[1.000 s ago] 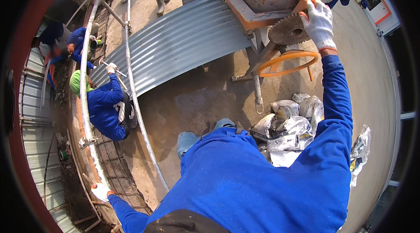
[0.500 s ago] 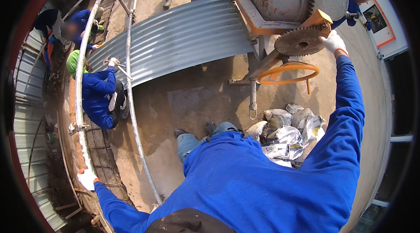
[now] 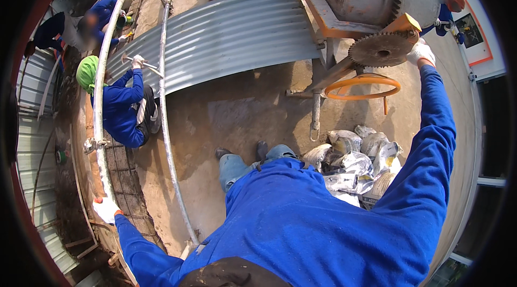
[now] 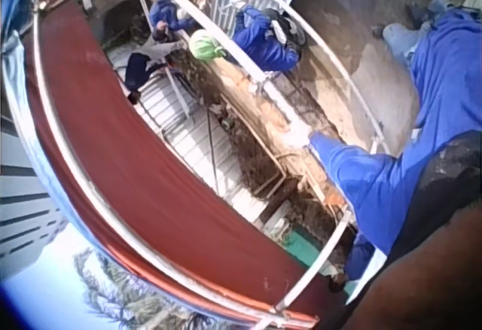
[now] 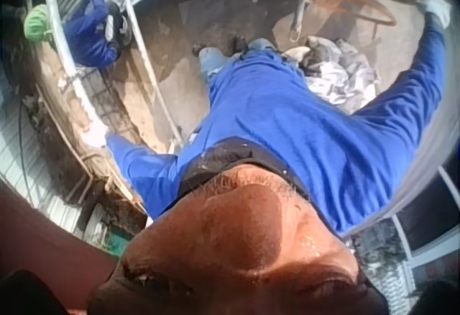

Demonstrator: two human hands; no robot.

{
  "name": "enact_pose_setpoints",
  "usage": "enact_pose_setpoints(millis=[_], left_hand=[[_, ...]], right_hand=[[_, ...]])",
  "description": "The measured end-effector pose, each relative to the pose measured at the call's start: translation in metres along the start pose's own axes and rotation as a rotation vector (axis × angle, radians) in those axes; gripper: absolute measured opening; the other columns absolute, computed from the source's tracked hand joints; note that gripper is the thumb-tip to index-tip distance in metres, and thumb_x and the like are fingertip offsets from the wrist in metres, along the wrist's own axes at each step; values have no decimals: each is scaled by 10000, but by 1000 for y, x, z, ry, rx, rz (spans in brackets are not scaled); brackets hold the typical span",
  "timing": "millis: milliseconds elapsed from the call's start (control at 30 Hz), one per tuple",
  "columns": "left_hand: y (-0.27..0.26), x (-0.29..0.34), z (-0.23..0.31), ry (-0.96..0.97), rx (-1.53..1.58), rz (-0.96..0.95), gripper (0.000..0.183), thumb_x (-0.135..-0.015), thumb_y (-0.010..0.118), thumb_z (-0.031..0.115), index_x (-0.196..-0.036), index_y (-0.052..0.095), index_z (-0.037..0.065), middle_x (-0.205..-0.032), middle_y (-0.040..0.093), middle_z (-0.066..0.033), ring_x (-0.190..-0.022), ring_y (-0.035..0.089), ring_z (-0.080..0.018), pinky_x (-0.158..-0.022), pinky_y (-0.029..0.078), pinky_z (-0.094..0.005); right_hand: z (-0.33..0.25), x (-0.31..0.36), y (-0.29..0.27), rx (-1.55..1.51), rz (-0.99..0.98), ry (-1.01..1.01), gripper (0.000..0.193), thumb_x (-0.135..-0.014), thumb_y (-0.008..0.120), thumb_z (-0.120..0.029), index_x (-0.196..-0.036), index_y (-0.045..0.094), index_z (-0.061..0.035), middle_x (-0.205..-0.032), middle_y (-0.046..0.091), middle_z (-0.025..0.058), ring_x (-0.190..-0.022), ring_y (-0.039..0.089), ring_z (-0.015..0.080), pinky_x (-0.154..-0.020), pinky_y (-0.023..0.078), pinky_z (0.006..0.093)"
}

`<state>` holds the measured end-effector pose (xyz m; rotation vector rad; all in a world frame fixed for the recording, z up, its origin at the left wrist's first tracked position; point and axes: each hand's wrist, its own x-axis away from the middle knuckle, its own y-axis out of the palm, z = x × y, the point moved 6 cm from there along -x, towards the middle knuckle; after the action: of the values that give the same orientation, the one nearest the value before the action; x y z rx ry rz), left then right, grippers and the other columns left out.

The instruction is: The person secures a corrugated metal sheet to a cement mixer using wire and pliers. They cut wire from a coil, wrap it around the mixer's wheel and frame, and twist it tight to hold the sheet in place.

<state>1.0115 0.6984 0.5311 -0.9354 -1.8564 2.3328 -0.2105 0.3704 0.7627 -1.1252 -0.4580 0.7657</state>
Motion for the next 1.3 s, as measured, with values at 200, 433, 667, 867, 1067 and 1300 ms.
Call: enact_pose_setpoints(millis=[200, 433, 667, 867, 1067, 1300], left_hand=[[-7, 4, -16, -23, -36, 32, 408, -1040, 518, 354, -1297, 719, 110, -1276, 747, -146, -1160, 710, -391, -995, 548, -504], [19, 8, 17, -49, 24, 89, 289, -1000, 603, 325, -1186, 739, 151, -1191, 747, -90, -1078, 730, -344, -908, 580, -486], [-18, 5, 0, -52, 21, 152, 277, -976, 620, 290, -1176, 737, 139, -1157, 738, -100, -1079, 708, -337, -924, 562, -473], [-36, 5, 2, -42, -16, 175, 273, -967, 632, 283, -1179, 738, 146, -1145, 746, -97, -1065, 712, -332, -930, 559, -461], [-7, 11, 3, -55, 40, 140, 260, -960, 622, 269, -1157, 744, 149, -1147, 757, -79, -1062, 717, -321, -937, 559, -443], [-11, 2, 7, -54, 13, 127, 271, -972, 637, 270, -1182, 745, 137, -1152, 758, -77, -1085, 720, -319, -940, 566, -451]], right_hand=[[-9, -34, 16, 30, 62, -54, 589, -912, 709, -248, -1404, 540, 27, -1336, 700, 326, -1269, 689, 442, -1053, 556, 482], [77, -88, 44, 146, 98, -44, 556, -958, 703, -262, -1424, 544, -4, -1335, 714, 299, -1259, 692, 449, -1040, 561, 514], [40, -109, 76, 161, 30, -40, 546, -974, 674, -208, -1455, 552, 19, -1376, 704, 283, -1287, 687, 425, -1061, 557, 484], [25, -113, 85, 61, -10, 25, 535, -968, 683, -185, -1449, 560, 11, -1363, 716, 269, -1278, 692, 425, -1058, 556, 475], [44, -105, 52, 14, 27, 43, 645, -934, 745, -331, -1459, 564, -3, -1403, 703, 251, -1283, 694, 401, -1061, 543, 483], [32, -77, 49, 82, 31, 74, 730, -836, 846, -350, -1421, 566, -15, -1394, 694, 281, -1316, 675, 416, -1099, 537, 502]])
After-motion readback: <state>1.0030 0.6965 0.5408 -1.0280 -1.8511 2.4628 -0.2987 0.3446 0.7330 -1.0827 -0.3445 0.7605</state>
